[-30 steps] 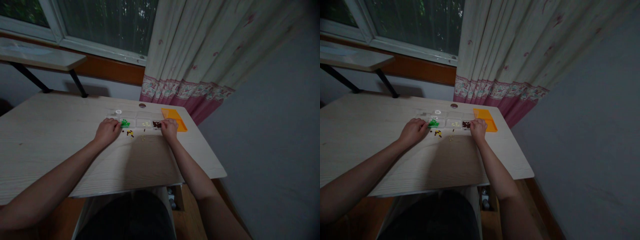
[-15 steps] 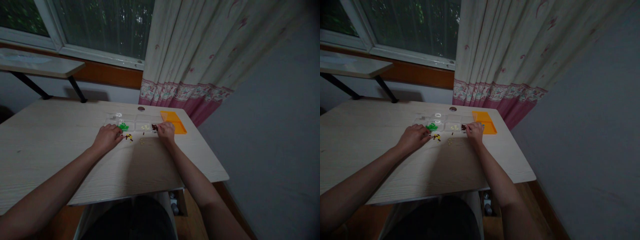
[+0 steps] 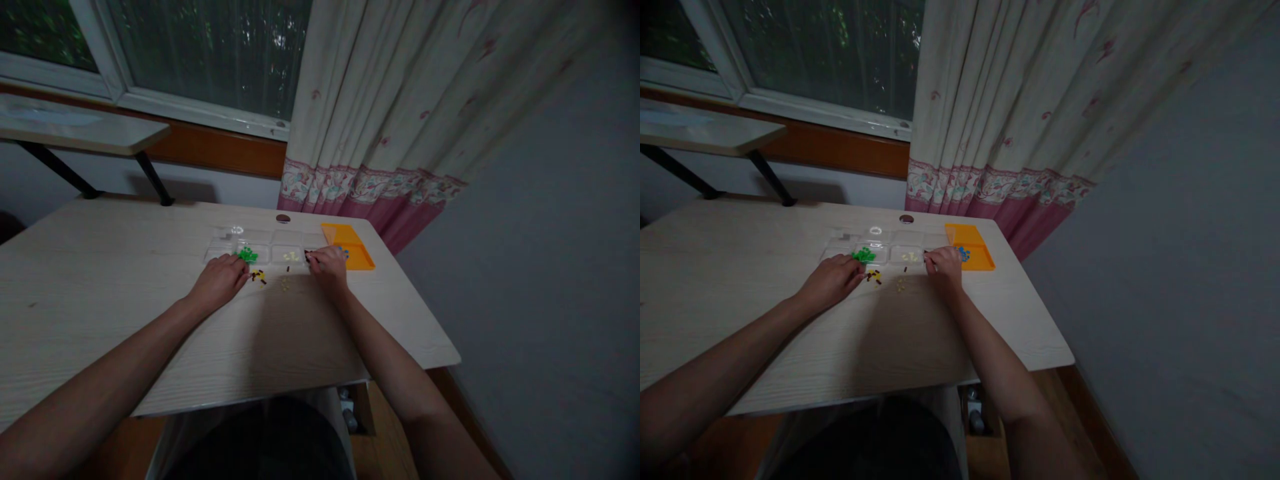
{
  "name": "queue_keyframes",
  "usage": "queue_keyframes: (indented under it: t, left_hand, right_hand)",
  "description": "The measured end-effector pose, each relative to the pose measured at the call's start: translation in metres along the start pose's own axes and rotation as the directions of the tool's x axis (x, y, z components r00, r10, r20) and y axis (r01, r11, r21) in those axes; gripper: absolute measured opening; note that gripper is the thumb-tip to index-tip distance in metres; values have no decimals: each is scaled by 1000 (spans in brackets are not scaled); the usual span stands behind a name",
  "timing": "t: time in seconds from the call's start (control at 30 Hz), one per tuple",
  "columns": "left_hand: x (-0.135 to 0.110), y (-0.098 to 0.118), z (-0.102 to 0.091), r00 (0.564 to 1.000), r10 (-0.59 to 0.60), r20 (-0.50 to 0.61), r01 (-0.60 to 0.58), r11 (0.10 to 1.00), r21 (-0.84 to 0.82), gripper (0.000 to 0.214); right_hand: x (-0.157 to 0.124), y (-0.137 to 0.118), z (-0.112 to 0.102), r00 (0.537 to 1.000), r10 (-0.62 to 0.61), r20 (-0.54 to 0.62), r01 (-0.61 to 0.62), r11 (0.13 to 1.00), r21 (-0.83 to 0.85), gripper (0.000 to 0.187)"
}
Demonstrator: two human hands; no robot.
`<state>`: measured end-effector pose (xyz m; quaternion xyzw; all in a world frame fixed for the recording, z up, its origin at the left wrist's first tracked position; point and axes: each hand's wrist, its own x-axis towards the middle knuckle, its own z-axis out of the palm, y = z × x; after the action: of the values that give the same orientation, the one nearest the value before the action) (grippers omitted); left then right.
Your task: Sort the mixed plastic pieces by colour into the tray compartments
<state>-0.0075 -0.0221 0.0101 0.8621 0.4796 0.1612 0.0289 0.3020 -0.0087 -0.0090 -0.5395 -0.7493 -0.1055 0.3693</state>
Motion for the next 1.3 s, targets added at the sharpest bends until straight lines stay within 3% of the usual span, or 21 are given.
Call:
queue_keyframes:
  t: [0.1, 0.23, 0.4, 0.5, 0.6, 0.73, 0.83, 0.9, 1.03, 1.17, 1.3]
  left_hand:
    - [0, 0, 3, 1000, 7, -29, -8, 998, -55, 29]
    - [1, 4, 8, 998, 5, -57, -12, 992, -123, 33]
    - [3, 16, 9, 993, -43, -113, 0, 935, -354, 29]
    - [5, 28, 10, 985, -128, -116, 22, 759, -650, 30]
    - [6, 40, 13, 987, -155, -38, 51, 533, -845, 33]
    - [3, 51, 16, 983, -161, 83, 123, 258, -958, 34]
    - [-1, 55, 19, 972, -152, 178, 189, 59, -980, 33]
    - [-3, 56, 20, 958, -150, 246, 246, -22, -969, 34]
    - [-6, 57, 18, 939, -161, 305, 299, -61, -952, 32]
    - [-9, 55, 14, 935, -162, 315, 312, -43, -949, 26]
    - [-9, 54, 13, 936, -176, 304, 308, -3, -951, 25]
  right_hand:
    - [-1, -18, -6, 987, -151, 60, 149, 988, 36, 21]
    - [-5, -52, -9, 930, -336, 148, 321, 940, 117, 26]
    - [-17, -86, -1, 897, -412, 160, 393, 909, 136, 42]
    - [-23, -93, 3, 892, -427, 152, 415, 904, 105, 43]
    - [-24, -93, 5, 888, -452, 80, 446, 891, 90, 38]
    - [-24, -87, 4, 891, -453, -29, 454, 887, 91, 40]
    - [-23, -83, 3, 903, -430, -11, 429, 899, 90, 41]
    - [-23, -80, 3, 907, -419, 26, 416, 905, 92, 41]
    - [-23, -78, 2, 890, -456, 22, 451, 887, 101, 44]
    - [-23, -80, 1, 859, -512, 16, 507, 854, 119, 47]
    - [-24, -81, 2, 869, -490, 66, 481, 868, 121, 44]
